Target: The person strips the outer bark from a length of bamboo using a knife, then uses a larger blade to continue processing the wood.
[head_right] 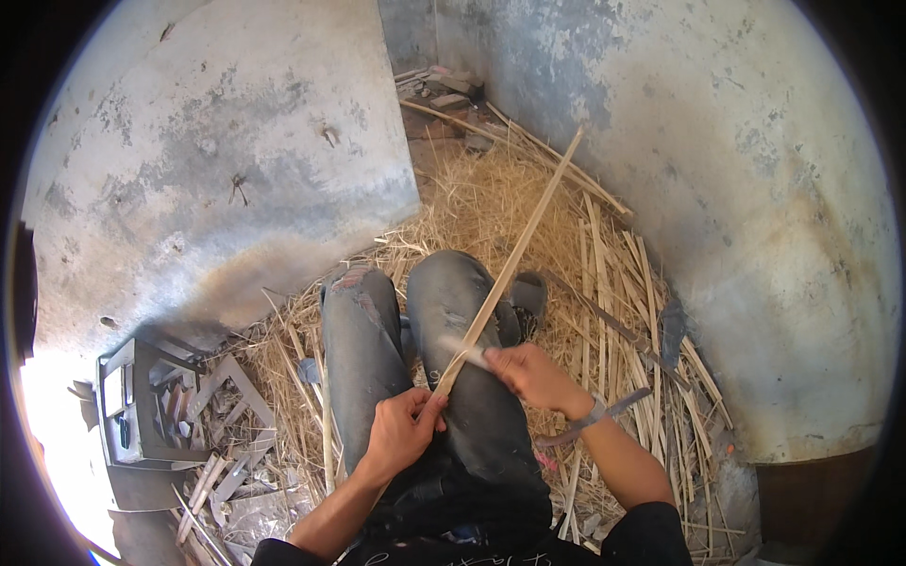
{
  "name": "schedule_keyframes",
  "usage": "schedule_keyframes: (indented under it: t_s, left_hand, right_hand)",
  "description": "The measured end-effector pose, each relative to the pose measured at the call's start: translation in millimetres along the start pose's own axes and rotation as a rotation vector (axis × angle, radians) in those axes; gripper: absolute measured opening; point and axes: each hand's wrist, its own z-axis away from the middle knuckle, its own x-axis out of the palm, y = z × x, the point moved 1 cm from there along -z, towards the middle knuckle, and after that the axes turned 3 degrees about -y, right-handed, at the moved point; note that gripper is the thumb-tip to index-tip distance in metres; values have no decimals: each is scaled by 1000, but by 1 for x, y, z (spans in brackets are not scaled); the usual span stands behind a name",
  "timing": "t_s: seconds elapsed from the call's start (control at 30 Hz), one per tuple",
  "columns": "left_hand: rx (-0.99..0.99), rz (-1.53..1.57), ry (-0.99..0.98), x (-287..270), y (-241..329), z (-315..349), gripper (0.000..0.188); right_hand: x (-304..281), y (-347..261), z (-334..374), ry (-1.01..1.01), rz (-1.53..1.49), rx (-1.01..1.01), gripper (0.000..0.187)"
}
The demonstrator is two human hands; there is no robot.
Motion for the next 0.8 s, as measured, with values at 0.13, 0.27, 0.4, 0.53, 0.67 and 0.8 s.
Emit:
schedule_keyframes:
  t_s: [0.13, 0.27, 0.4, 0.53, 0.67, 0.8]
  left_hand:
    - [23, -21, 57, 2, 0, 9, 24]
    - [120, -178, 176, 8, -7, 12, 18]
    - [195, -221, 255, 11, -3, 12, 19]
    - [231, -271, 254, 9, 1, 12, 19]
    - [237, -300, 272, 9, -1, 9, 20]
    - [237, -243, 251, 9, -8, 2, 19]
  right_hand:
    - [-37, -1, -21, 391, 107, -149, 49]
    - [-34, -39, -25, 578, 106, -376, 40]
    - [2, -55, -3, 301, 322, -322, 35]
    - [23, -43, -5, 341, 333, -354, 35]
    - [27, -19, 0, 340, 264, -288, 28]
    - [36, -21, 32, 185, 190, -248, 24]
